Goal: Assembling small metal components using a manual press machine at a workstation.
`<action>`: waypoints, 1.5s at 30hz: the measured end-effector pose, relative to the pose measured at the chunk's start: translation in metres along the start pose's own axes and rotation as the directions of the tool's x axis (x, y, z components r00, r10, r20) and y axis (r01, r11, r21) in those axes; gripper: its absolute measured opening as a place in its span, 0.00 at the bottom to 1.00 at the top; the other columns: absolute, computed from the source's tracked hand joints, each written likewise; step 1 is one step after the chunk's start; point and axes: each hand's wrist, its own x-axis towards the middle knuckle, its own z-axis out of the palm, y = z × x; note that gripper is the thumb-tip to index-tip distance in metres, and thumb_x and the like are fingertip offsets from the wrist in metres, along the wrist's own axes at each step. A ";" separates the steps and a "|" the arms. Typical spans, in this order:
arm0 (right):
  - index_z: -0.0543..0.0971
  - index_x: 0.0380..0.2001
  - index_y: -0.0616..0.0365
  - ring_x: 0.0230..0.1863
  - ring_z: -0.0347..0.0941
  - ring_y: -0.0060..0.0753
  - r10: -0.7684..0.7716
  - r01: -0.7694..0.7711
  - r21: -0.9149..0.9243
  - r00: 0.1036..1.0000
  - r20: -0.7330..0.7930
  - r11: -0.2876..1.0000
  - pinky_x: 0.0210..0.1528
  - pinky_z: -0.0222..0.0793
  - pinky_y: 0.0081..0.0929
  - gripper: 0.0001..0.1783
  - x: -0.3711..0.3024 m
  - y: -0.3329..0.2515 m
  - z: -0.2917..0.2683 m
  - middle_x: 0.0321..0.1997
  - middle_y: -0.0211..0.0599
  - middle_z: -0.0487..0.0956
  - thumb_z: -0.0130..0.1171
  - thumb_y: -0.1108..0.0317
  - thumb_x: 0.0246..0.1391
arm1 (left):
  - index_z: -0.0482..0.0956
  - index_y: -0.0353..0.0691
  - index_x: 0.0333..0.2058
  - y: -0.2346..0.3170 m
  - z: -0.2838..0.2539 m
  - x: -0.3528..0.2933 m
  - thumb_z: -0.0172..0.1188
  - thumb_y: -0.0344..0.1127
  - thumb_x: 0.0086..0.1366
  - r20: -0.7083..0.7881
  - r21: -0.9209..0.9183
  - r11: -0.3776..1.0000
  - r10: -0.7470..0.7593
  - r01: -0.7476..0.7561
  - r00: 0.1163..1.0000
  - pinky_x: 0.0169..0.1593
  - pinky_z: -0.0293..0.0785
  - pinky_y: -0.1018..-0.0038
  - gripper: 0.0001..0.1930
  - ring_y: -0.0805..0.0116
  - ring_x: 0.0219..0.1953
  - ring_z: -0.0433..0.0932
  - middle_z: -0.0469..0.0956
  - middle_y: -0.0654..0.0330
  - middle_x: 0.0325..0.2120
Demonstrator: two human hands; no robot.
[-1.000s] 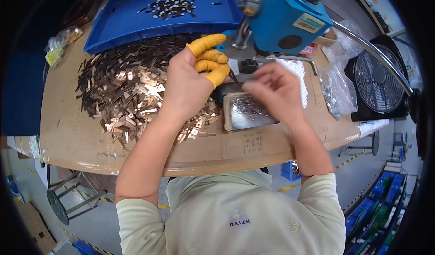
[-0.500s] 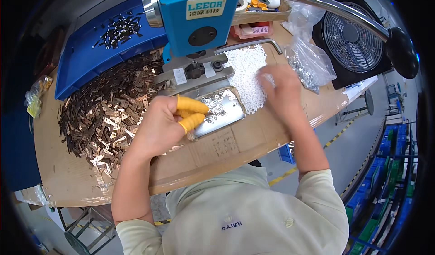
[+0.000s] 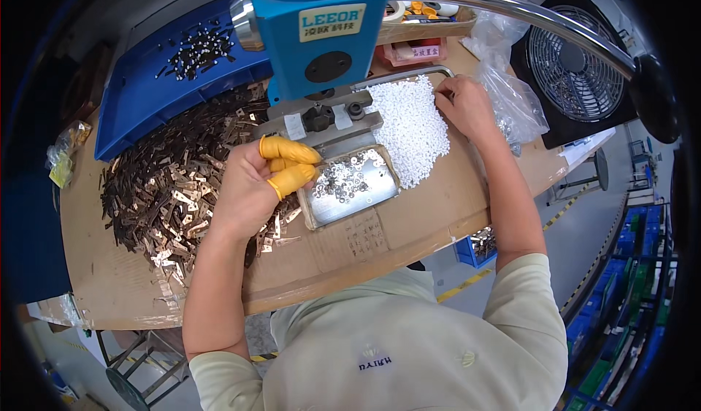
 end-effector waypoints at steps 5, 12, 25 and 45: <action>0.80 0.29 0.63 0.25 0.73 0.33 0.101 -0.088 0.309 0.995 -0.026 0.947 0.34 0.70 0.26 0.06 -0.017 -0.020 0.005 0.27 0.39 0.80 0.57 0.73 0.47 | 0.79 0.31 0.36 -0.001 -0.002 0.001 0.59 0.18 0.55 -0.088 0.013 1.000 0.001 0.000 0.996 0.28 0.76 0.83 0.09 0.70 0.25 0.79 0.79 0.54 0.28; 0.78 0.34 0.63 0.29 0.75 0.22 0.021 -0.145 0.965 0.989 0.144 0.220 0.35 0.73 0.17 0.07 -0.046 -0.103 -0.012 0.26 0.36 0.80 0.55 0.80 0.50 | 0.76 0.30 0.44 0.008 0.009 0.000 0.61 0.18 0.53 -0.137 -0.010 0.999 -0.036 0.035 0.990 0.26 0.75 0.84 0.17 0.72 0.24 0.78 0.79 0.54 0.28; 0.77 0.32 0.65 0.24 0.67 0.19 -0.351 0.472 0.430 0.875 -0.333 0.770 0.29 0.66 0.15 0.05 -0.060 -0.153 0.005 0.26 0.31 0.77 0.59 0.79 0.51 | 0.69 0.31 0.53 0.003 0.017 -0.002 0.59 0.17 0.53 -0.088 0.081 0.995 0.066 -0.059 0.994 0.23 0.73 0.84 0.26 0.77 0.19 0.73 0.78 0.56 0.27; 0.70 0.49 0.56 0.54 0.65 0.44 -0.109 0.583 0.806 0.799 -0.592 -0.101 0.57 0.60 0.46 0.22 -0.076 -0.109 -0.145 0.52 0.47 0.68 0.52 0.64 0.48 | 0.62 0.23 0.53 0.029 0.006 0.044 0.56 0.20 0.56 -0.155 -0.151 0.985 0.058 -0.081 0.986 0.13 0.61 0.89 0.25 0.78 0.14 0.68 0.77 0.47 0.27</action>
